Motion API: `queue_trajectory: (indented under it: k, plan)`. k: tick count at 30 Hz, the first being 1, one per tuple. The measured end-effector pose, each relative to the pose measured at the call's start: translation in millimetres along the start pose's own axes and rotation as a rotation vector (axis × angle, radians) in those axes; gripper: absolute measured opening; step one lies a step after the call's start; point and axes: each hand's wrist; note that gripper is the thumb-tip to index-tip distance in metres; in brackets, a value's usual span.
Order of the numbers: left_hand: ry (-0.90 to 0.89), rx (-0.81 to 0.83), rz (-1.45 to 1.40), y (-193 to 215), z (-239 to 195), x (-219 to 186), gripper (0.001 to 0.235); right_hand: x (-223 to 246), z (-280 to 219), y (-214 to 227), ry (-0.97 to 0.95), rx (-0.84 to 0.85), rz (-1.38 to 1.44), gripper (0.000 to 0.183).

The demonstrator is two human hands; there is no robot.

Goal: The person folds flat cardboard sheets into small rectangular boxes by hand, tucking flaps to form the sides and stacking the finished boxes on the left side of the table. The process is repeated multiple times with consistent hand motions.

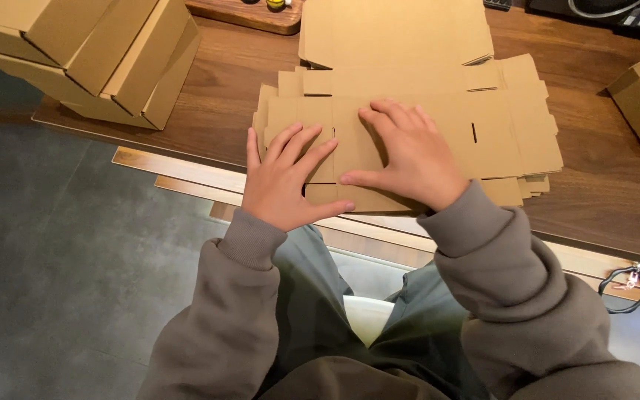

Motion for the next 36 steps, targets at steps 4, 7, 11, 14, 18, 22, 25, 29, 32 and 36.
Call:
queue_trajectory:
  k: [4,7,11,14,18,22,25,29,32,36]
  plan:
    - [-0.010,-0.004,-0.002,-1,0,1,0.080,-7,-7,18,-0.048,0.033,0.009,0.101]
    - [-0.016,-0.011,0.002,1,0,-1,0.080,-21,-14,27,-0.064,0.026,0.000,0.097]
    - [-0.029,-0.010,-0.001,-1,0,-1,0.081,-41,-27,38,-0.095,0.018,-0.015,0.096]
    - [-0.037,-0.033,-0.007,-3,0,0,0.080,-56,-35,46,-0.130,0.009,-0.025,0.096]
    - [-0.037,-0.036,-0.006,-4,0,0,0.079,-75,-46,57,-0.162,-0.009,-0.051,0.096]
    - [-0.056,-0.049,0.098,-4,0,-1,0.081,-105,-61,62,-0.063,-0.076,-0.143,0.094]
    - [-0.047,-0.035,0.096,-3,1,-2,0.081,-120,-73,68,-0.115,-0.100,-0.159,0.095]
    - [-0.050,-0.037,0.092,-1,0,-3,0.082,-127,-79,72,-0.159,-0.097,-0.195,0.098]
    - [-0.064,-0.057,0.099,-3,0,-4,0.081,-122,-81,73,-0.208,-0.093,-0.162,0.098]
    - [-0.039,-0.045,0.084,-3,-2,-4,0.080,-108,-91,69,-0.199,-0.151,-0.075,0.088]
Point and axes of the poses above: each hand's wrist, its own z-axis towards the middle knuckle, its own y-axis out of the back of the hand, x = y × z, and after that the axes turned 9 degrees about -x, right-handed
